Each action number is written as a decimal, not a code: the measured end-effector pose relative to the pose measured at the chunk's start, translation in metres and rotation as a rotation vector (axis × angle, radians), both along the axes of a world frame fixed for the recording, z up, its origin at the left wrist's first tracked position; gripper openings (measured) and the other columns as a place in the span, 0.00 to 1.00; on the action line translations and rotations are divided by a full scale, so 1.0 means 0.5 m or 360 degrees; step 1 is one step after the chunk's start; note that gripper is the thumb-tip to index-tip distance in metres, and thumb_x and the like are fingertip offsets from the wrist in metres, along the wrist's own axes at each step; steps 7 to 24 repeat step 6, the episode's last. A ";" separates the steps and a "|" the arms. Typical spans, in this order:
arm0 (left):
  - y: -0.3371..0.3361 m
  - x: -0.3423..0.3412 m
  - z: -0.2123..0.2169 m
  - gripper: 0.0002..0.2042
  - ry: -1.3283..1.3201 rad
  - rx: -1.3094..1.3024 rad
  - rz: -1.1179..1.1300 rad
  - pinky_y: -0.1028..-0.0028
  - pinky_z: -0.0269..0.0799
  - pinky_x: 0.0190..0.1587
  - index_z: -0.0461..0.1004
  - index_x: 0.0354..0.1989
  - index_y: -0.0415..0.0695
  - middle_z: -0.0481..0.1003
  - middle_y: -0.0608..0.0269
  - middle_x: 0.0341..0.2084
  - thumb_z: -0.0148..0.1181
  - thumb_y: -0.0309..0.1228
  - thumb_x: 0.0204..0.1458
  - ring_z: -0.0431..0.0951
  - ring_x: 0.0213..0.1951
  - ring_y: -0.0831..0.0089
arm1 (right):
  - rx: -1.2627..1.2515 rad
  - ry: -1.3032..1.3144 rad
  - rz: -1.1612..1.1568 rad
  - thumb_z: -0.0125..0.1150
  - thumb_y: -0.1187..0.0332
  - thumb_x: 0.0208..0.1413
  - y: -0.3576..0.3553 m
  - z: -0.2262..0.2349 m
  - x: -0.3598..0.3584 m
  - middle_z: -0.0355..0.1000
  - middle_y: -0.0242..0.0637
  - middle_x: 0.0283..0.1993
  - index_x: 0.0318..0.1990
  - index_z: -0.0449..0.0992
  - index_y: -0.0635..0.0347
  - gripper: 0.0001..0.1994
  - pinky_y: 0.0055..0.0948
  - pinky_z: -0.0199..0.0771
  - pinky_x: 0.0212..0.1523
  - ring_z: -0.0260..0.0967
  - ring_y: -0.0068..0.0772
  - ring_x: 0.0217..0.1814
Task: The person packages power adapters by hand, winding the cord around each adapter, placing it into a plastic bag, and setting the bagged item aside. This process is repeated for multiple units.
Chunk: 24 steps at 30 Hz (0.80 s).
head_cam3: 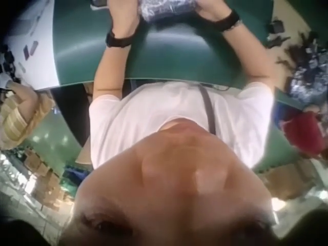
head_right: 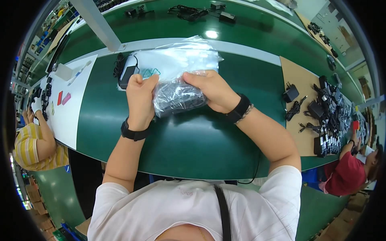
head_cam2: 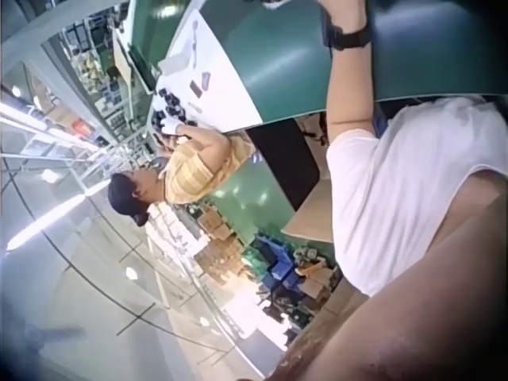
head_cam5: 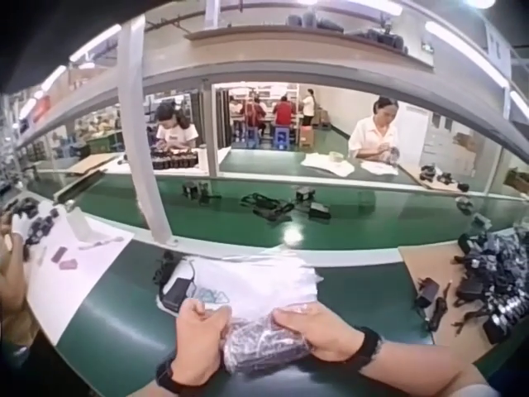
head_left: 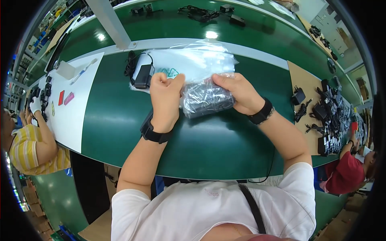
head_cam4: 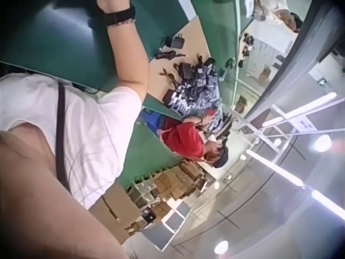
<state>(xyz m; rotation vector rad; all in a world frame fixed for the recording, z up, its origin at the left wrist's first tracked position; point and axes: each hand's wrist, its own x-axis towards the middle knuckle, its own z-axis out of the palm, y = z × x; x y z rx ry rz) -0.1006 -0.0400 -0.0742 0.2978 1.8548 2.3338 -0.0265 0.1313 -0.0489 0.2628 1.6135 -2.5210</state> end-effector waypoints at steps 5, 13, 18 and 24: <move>0.014 -0.012 0.014 0.16 -0.0142 0.0204 0.0165 0.77 0.70 0.30 0.53 0.40 0.38 0.71 0.57 0.20 0.55 0.23 0.48 0.74 0.25 0.74 | 0.0558 0.0088 -0.0191 0.55 0.69 0.54 0.157 0.031 -0.080 0.74 0.39 0.39 0.39 0.74 0.69 0.11 0.26 0.72 0.42 0.72 0.27 0.39; 0.000 -0.016 0.011 0.17 0.0111 0.0109 0.0137 0.76 0.72 0.36 0.53 0.43 0.38 0.73 0.52 0.23 0.54 0.24 0.50 0.77 0.29 0.70 | 0.0562 0.0102 -0.0192 0.55 0.69 0.54 0.173 0.024 -0.092 0.74 0.39 0.39 0.39 0.74 0.69 0.11 0.26 0.72 0.42 0.72 0.27 0.39; 0.000 -0.016 0.011 0.17 0.0111 0.0109 0.0137 0.76 0.72 0.36 0.53 0.43 0.38 0.73 0.52 0.23 0.54 0.24 0.50 0.77 0.29 0.70 | 0.0562 0.0102 -0.0192 0.55 0.69 0.54 0.173 0.024 -0.092 0.74 0.39 0.39 0.39 0.74 0.69 0.11 0.26 0.72 0.42 0.72 0.27 0.39; 0.000 -0.016 0.011 0.17 0.0111 0.0109 0.0137 0.76 0.72 0.36 0.53 0.43 0.38 0.73 0.52 0.23 0.54 0.24 0.50 0.77 0.29 0.70 | 0.0562 0.0102 -0.0192 0.55 0.69 0.54 0.173 0.024 -0.092 0.74 0.39 0.39 0.39 0.74 0.69 0.11 0.26 0.72 0.42 0.72 0.27 0.39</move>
